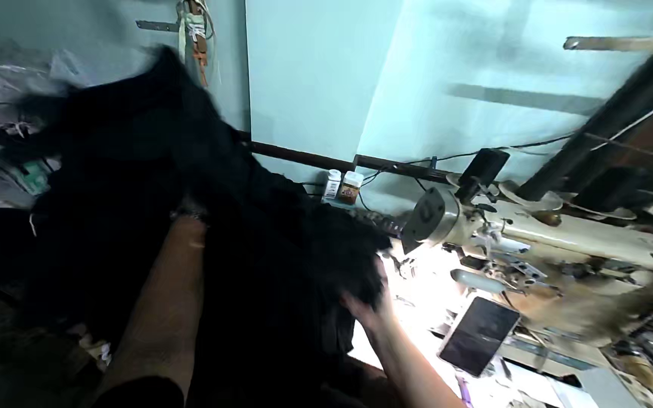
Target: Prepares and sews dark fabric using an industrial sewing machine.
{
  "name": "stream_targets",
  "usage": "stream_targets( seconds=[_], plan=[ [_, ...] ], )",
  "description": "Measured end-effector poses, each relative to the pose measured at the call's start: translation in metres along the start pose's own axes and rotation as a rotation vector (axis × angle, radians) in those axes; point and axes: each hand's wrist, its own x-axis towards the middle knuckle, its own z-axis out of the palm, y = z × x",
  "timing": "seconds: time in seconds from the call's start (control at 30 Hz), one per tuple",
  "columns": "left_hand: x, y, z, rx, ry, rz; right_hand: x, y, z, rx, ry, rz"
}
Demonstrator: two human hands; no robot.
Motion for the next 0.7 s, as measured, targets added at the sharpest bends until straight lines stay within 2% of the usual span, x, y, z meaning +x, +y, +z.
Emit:
stream_targets(
  seconds=[0.07, 0.1, 0.13, 0.2, 0.3, 0.47, 0.57, 0.7],
  plan=[
    [0.089, -0.013, 0.075, 0.198, 0.027, 0.398, 0.052, 0.027, -0.035, -0.111, -0.058, 0.092],
    [0.123, -0.021, 0.112, 0.263, 0.050, 0.527, 0.061, 0.036, -0.045, -0.297, -0.047, 0.119],
    [0.141, -0.025, 0.139, 0.314, 0.064, 0.583, 0.061, 0.044, -0.051, -0.527, -0.013, 0.118],
    [0.146, -0.022, 0.160, 0.375, 0.129, 0.594, 0.055, 0.066, -0.067, -0.803, -0.011, 0.048],
    [0.139, -0.023, 0.165, 0.378, 0.135, 0.561, 0.046, 0.090, -0.086, -0.807, -0.015, -0.125],
    [0.143, -0.027, 0.164, 0.402, 0.173, 0.558, 0.050, 0.092, -0.088, -0.789, -0.035, -0.175],
    [0.146, -0.031, 0.166, 0.414, 0.192, 0.568, 0.046, 0.095, -0.091, -0.858, -0.079, -0.260],
    [0.149, -0.030, 0.167, 0.424, 0.226, 0.577, 0.034, 0.094, -0.093, -1.081, -0.123, -0.350]
  ],
)
